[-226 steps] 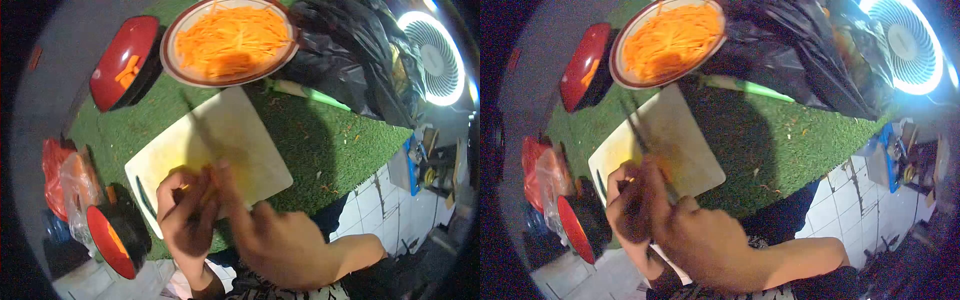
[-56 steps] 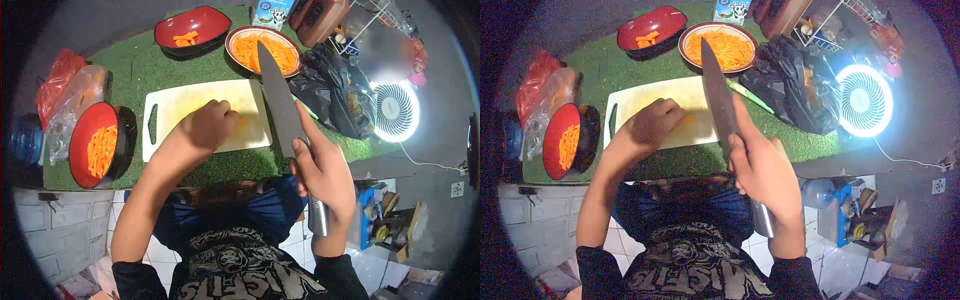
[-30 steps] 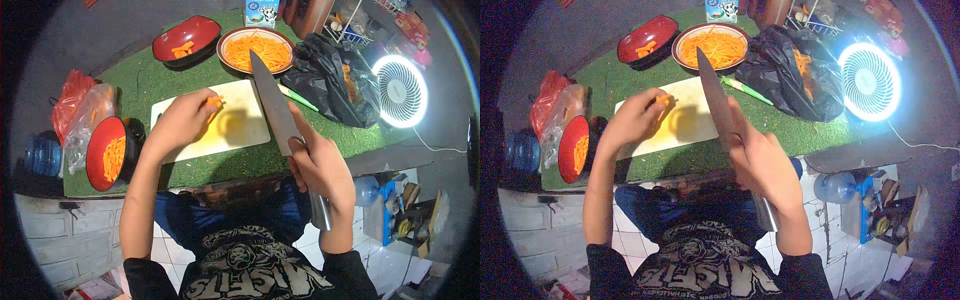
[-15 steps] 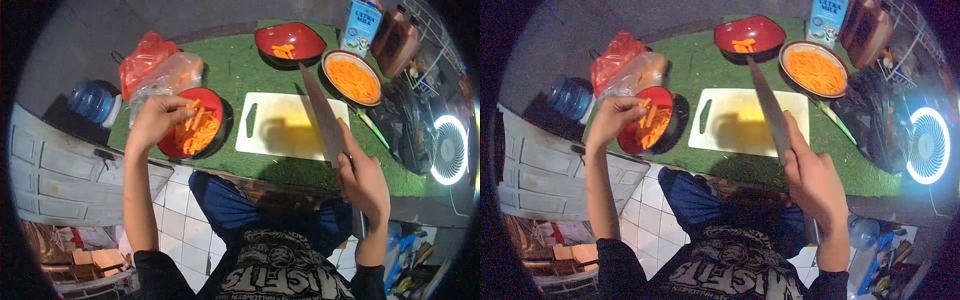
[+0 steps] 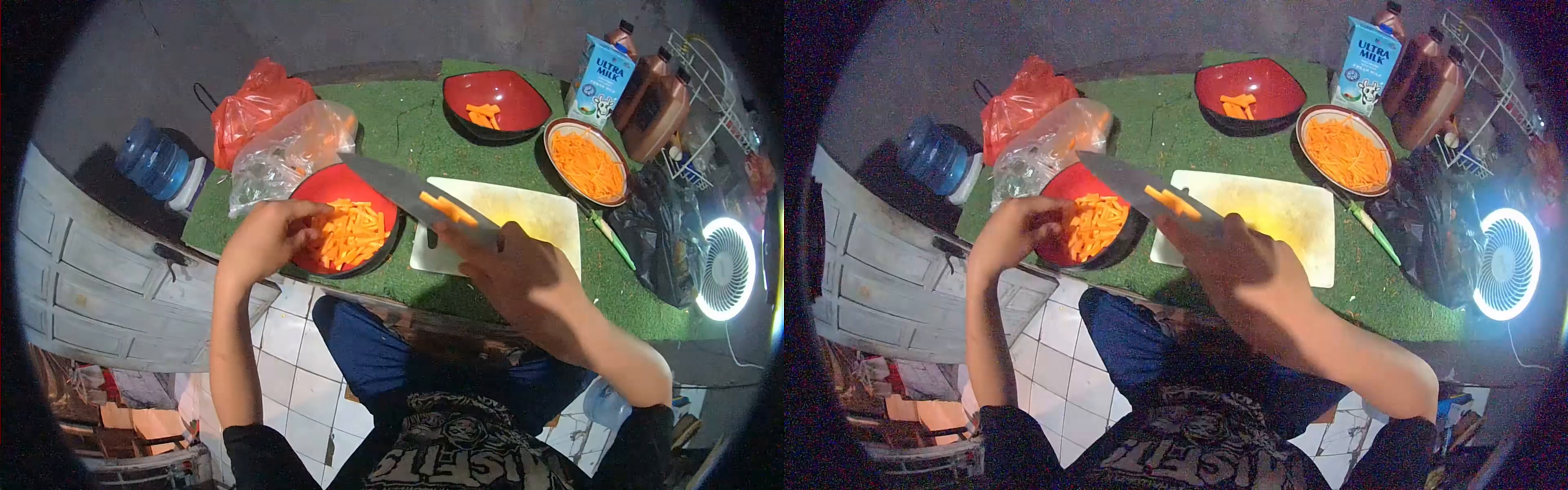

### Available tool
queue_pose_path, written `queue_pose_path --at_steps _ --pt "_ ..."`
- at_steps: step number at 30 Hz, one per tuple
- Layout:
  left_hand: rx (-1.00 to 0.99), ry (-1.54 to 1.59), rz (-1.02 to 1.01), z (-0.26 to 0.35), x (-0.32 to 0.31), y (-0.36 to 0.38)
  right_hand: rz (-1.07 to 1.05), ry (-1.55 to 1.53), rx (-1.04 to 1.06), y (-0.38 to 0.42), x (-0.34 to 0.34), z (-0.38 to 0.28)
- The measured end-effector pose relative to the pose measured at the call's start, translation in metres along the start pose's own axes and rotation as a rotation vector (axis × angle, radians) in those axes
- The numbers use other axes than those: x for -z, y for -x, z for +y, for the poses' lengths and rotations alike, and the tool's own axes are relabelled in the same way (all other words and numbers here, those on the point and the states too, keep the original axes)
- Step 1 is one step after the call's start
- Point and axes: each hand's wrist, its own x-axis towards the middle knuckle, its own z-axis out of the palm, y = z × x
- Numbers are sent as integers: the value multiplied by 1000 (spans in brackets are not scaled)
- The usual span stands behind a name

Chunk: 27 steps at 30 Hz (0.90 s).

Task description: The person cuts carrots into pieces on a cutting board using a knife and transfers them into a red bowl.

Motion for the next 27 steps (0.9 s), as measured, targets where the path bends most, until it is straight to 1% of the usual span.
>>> queue_pose_path --at_steps 3,4,7,10,13,14,17,21,22,24,25,26,27 --pt "-158 -193 396 12 -6 8 -56 99 83 -18 -3 -5" --pt "-133 -98 415 28 -6 11 -78 125 106 -24 -2 -7" --pt "-512 -33 456 54 -12 1 -144 183 166 -42 4 -17" --pt "-641 -105 413 50 -12 -20 1 174 181 -52 4 -27" --pt "-695 31 196 34 -4 -45 97 242 334 -62 8 -27" --pt "-658 29 125 29 0 -49 90 259 330 -63 9 -28" --pt "-543 48 13 29 11 -54 83 289 311 -66 12 -32" --pt "-444 46 84 20 15 -60 107 305 299 -65 12 -31" --pt "-472 84 153 15 16 -62 113 316 297 -62 12 -28" --pt "-388 43 242 4 17 -60 115 130 228 -48 26 -14" --pt "-349 21 286 0 19 -59 108 96 181 -40 35 -8" --pt "-296 89 308 -1 17 -55 102 62 135 -31 45 -2" --pt "-276 69 279 -5 17 -51 85 85 80 -22 54 1"
